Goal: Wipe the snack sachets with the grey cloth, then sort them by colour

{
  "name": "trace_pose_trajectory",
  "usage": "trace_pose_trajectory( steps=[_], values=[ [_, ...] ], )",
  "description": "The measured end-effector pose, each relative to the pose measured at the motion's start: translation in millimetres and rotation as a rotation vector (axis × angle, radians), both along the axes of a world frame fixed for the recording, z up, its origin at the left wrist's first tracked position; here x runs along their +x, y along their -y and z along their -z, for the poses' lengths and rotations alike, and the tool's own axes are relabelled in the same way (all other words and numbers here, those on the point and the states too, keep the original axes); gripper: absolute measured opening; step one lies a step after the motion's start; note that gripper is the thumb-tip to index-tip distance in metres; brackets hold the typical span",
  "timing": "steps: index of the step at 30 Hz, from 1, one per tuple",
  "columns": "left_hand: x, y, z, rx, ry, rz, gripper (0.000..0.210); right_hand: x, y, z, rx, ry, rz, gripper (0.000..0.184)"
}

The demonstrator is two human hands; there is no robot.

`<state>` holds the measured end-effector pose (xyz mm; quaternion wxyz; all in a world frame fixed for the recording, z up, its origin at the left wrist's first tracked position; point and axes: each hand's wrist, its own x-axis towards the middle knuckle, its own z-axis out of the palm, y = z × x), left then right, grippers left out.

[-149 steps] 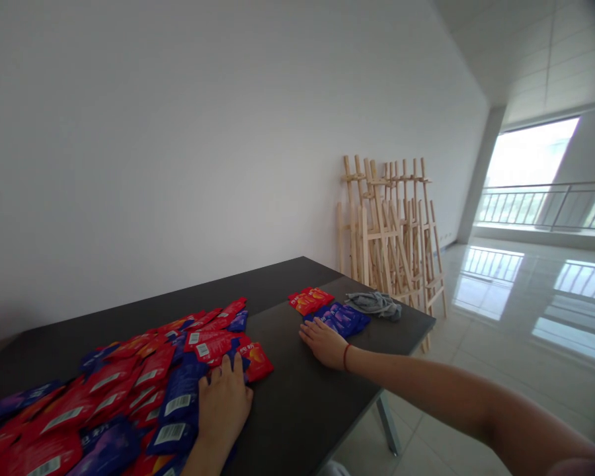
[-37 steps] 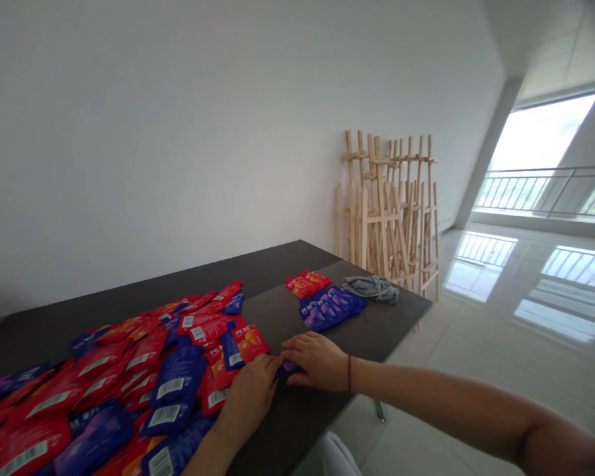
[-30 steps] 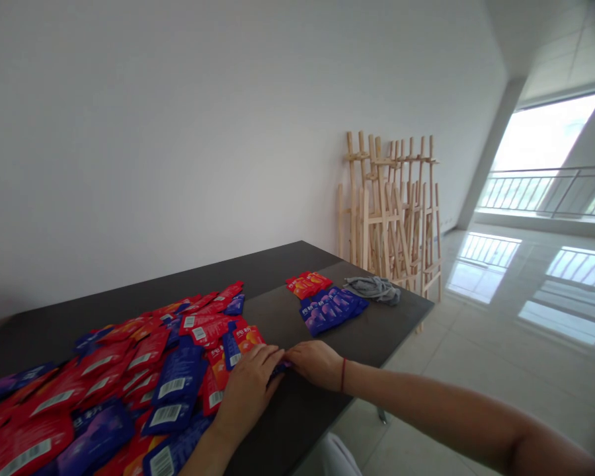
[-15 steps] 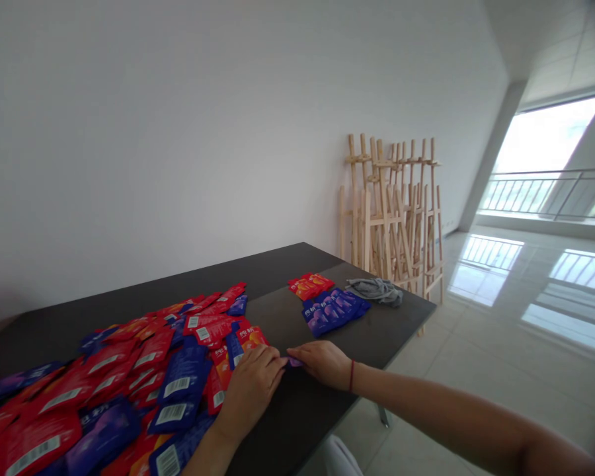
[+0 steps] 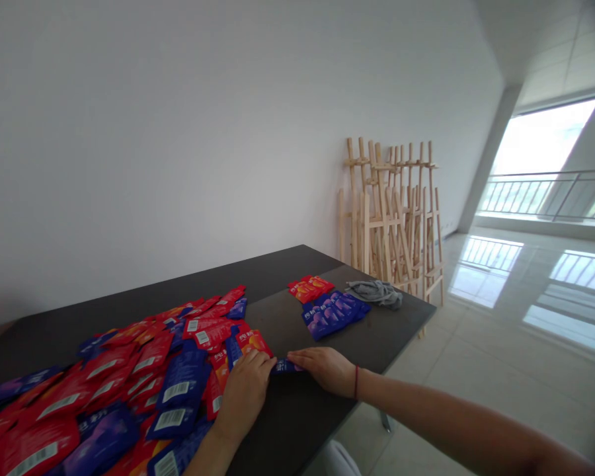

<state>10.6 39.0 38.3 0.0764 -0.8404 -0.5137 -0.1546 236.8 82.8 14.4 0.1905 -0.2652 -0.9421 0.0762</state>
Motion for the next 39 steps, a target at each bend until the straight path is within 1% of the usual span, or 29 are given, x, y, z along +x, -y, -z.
trace_pose_trajectory(
  steps=[4, 7, 9, 11, 13, 15, 18, 19, 20, 22, 24, 26, 28, 31, 34, 39],
  values=[
    [-6, -3, 3.8, 0.050, -0.020, -0.112, 0.039, 5, -4, 4.5, 0.045, 0.013, 0.056, 0.047],
    [-8, -5, 8.0, 0.139, -0.007, -0.180, 0.047, 5, -8, 6.6, 0.130, 0.030, 0.133, 0.048],
    [-8, -5, 9.2, 0.174, -0.003, -0.198, 0.048, 1, -10, 5.1, 0.193, 0.055, 0.193, 0.048],
    [-7, -5, 9.3, 0.168, 0.002, -0.194, 0.048, -5, -12, 1.4, 0.240, 0.091, 0.250, 0.049],
    [-8, -4, 9.9, 0.155, 0.012, -0.182, 0.047, -10, -12, -3.3, 0.255, 0.114, 0.289, 0.049],
    [-9, -5, 12.2, 0.157, 0.009, -0.181, 0.047, -12, -11, -7.9, 0.245, 0.117, 0.252, 0.048],
    [-11, -8, 17.6, 0.142, -0.013, -0.199, 0.048, -8, -8, -13.8, 0.235, 0.117, 0.101, 0.047],
    [-11, -9, 19.1, 0.127, -0.017, -0.209, 0.048, -5, -8, -15.6, 0.241, 0.120, 0.073, 0.046],
    [-10, -10, 20.1, 0.111, -0.016, -0.219, 0.048, -3, -8, -17.3, 0.251, 0.124, 0.074, 0.046],
    [-8, -9, 20.4, 0.086, -0.013, -0.234, 0.048, -1, -13, -20.2, 0.277, 0.148, 0.152, 0.047],
    [-6, -8, 18.8, 0.065, -0.015, -0.237, 0.047, -4, -23, -21.4, 0.301, 0.195, 0.281, 0.049],
    [-5, -7, 16.7, 0.046, -0.017, -0.238, 0.046, -12, -33, -19.8, 0.313, 0.246, 0.406, 0.050],
    [-5, -6, 15.1, 0.036, -0.014, -0.241, 0.045, -22, -43, -15.5, 0.305, 0.299, 0.489, 0.049],
    [-6, -6, 14.3, 0.037, -0.013, -0.235, 0.044, -37, -52, -6.5, 0.251, 0.360, 0.568, 0.047],
    [-6, -5, 13.7, 0.039, -0.026, -0.229, 0.043, -43, -57, 0.9, 0.183, 0.380, 0.620, 0.047],
    [-3, -3, 10.3, 0.042, -0.034, -0.228, 0.042, -40, -58, 2.6, 0.145, 0.380, 0.651, 0.054]
  ],
)
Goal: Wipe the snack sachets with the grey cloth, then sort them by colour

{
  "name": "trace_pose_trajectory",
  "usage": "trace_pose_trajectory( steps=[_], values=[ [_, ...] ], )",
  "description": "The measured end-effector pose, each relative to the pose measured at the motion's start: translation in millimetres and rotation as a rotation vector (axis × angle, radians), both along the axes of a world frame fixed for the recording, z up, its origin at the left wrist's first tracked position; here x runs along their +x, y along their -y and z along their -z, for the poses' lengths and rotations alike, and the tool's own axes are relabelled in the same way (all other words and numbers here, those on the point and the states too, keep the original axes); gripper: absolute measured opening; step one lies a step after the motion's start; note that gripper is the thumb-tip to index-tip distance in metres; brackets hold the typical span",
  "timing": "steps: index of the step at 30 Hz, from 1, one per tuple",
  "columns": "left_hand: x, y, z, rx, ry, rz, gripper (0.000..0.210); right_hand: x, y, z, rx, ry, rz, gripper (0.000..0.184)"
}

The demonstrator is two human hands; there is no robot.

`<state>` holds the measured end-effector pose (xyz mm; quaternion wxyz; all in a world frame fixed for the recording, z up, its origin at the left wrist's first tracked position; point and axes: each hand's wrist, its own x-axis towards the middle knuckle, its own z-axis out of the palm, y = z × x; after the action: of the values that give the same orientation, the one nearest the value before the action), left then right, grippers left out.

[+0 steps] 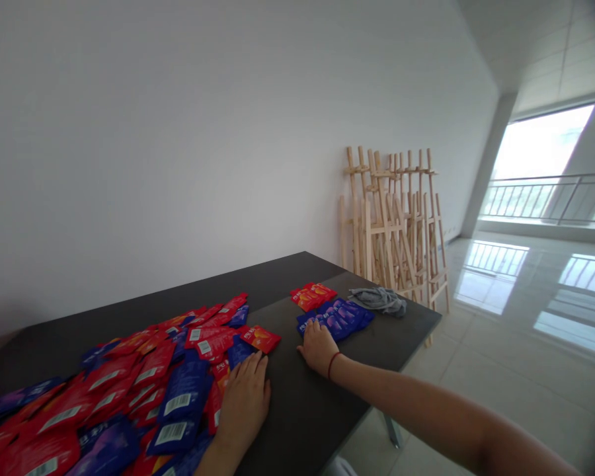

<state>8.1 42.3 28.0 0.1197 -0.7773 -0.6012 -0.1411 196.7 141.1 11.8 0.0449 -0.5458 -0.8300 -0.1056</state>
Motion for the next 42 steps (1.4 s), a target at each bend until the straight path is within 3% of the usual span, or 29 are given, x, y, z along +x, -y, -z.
trace_pose_trajectory(
  steps=[7, 16, 24, 32, 37, 42],
  values=[
    [0, 0, 0.2, 0.033, 0.038, 0.010, 0.041, 11, 5, -5.4, -0.087, -0.082, 0.015, 0.046],
    [1, 1, -2.0, -0.004, 0.042, 0.011, 0.040, 43, -1, -4.0, -0.043, -0.059, -0.190, 0.045],
    [0, 1, -0.5, -0.024, 0.045, -0.007, 0.041, 43, -5, -2.9, -0.032, -0.042, -0.127, 0.048],
    [2, 1, -0.1, -0.001, 0.061, 0.002, 0.040, 52, -7, -10.0, -0.053, -0.026, -0.168, 0.050],
    [3, 1, 2.2, 0.002, 0.076, 0.020, 0.040, 34, -2, -14.8, 0.022, -0.043, -0.202, 0.055],
    [3, 0, 2.8, 0.001, 0.075, 0.029, 0.039, -17, 2, -14.7, -0.010, -0.114, -0.360, 0.064]
  ],
)
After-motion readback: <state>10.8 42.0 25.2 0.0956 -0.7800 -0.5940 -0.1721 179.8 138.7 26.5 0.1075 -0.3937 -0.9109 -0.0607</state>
